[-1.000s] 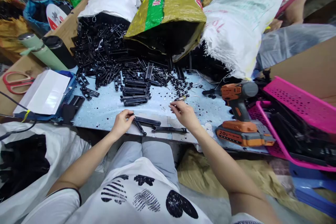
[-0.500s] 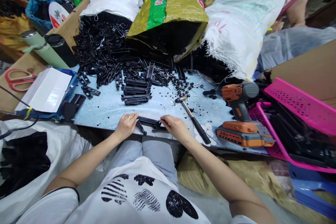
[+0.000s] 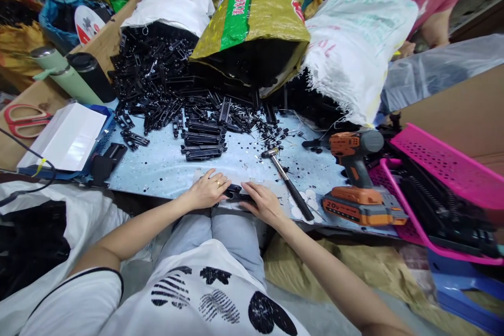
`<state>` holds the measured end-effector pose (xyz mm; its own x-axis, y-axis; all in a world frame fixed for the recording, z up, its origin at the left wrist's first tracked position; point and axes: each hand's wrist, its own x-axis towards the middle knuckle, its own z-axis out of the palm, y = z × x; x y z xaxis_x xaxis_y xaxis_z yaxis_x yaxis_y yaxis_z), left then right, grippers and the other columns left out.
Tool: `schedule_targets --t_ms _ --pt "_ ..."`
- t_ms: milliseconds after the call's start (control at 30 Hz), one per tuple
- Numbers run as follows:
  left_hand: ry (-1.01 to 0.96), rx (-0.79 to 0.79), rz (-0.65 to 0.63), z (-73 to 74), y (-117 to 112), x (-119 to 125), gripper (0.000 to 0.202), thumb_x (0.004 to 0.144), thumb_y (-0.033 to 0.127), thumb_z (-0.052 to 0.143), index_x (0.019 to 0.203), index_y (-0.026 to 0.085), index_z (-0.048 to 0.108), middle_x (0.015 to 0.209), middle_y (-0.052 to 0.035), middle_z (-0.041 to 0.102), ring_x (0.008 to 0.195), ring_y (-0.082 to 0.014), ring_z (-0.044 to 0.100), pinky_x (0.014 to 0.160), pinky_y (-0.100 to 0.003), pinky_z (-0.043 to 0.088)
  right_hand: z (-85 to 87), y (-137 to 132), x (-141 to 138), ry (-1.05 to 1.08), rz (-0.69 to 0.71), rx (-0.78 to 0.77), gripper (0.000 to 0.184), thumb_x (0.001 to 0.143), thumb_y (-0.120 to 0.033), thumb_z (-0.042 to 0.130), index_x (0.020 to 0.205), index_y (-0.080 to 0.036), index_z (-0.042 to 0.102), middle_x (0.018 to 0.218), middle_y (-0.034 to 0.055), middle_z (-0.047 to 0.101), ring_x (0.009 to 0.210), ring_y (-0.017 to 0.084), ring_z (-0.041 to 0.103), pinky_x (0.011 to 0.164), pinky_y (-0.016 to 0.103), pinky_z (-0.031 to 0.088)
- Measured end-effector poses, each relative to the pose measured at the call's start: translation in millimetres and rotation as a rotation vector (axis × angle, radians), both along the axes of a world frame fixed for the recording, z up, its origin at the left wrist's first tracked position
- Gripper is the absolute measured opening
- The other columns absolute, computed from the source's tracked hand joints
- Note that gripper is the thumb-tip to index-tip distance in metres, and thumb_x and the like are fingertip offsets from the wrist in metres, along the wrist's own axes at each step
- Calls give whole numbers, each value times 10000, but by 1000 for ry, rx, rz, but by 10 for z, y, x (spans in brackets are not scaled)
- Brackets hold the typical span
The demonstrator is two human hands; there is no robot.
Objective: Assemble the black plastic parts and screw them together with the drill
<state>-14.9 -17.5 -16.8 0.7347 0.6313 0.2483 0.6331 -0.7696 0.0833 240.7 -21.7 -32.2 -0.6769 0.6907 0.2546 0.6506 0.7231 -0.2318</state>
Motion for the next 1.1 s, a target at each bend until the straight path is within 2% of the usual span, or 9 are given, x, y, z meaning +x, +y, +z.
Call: schedule_targets --t_ms 133,333,400,500,600,800,900,1000,1100 --pt "97 -5 -50 -64 50 -105 487 905 402 467 1278 89 452 1196 -169 579 1091 -261 538 972 -423 365 -10 20 101 -207 -57 45 604 851 -577 477 1323 -199 466 1103 130 595 905 239 579 751 350 461" --pt "98 80 -42 -117 60 -140 495 922 442 406 1262 87 468 1179 -178 585 1066 -268 545 917 -432 384 -60 75 120 -296 -104 77 608 873 -606 397 1252 -148 524 980 123 616 837 226 565 708 315 418" --pt "41 140 1 -114 43 -177 458 922 424 414 1227 93 498 1138 -168 610 1021 -259 564 885 -432 397 -54 97 119 -299 -58 120 576 882 -584 404 1294 -191 498 1041 118 607 842 220 561 703 310 408" --pt "-111 267 164 -115 -22 -299 335 906 341 471 1135 115 561 1028 -133 660 917 -238 593 843 -423 405 -34 119 112 -288 13 182 517 899 -534 421 1334 -257 463 1103 107 591 837 205 559 703 305 396" --pt "-212 351 285 -138 -126 -422 235 871 227 521 1074 137 594 945 -99 688 854 -220 600 802 -406 401 -38 125 102 -275 52 204 490 911 -496 429 1337 -256 461 1085 103 597 838 198 556 706 299 390" --pt "-187 333 327 -163 -285 -478 256 868 224 517 1093 148 610 994 -95 694 866 -218 609 804 -404 375 -37 102 87 -268 55 180 484 924 -469 418 1332 -211 458 1091 103 606 860 200 559 720 298 385" --pt "-136 290 338 -112 -285 -423 297 887 279 493 1128 143 600 1039 -110 681 930 -242 601 851 -434 358 -1 91 94 -289 -48 174 578 885 -563 426 1301 -165 478 1054 118 618 855 217 568 719 308 383" --pt "-65 198 279 -52 -194 -261 411 902 365 464 1223 119 538 1149 -153 627 1073 -280 549 923 -459 340 27 110 107 -307 -132 175 623 836 -658 418 1101 -123 597 880 108 644 767 216 579 671 301 368" --pt "34 69 124 -19 -44 -50 453 908 410 452 1208 78 524 1033 -159 643 972 -256 579 822 -390 416 69 157 110 -308 -86 205 572 844 -660 400 749 -143 624 678 76 621 648 187 569 624 283 332"
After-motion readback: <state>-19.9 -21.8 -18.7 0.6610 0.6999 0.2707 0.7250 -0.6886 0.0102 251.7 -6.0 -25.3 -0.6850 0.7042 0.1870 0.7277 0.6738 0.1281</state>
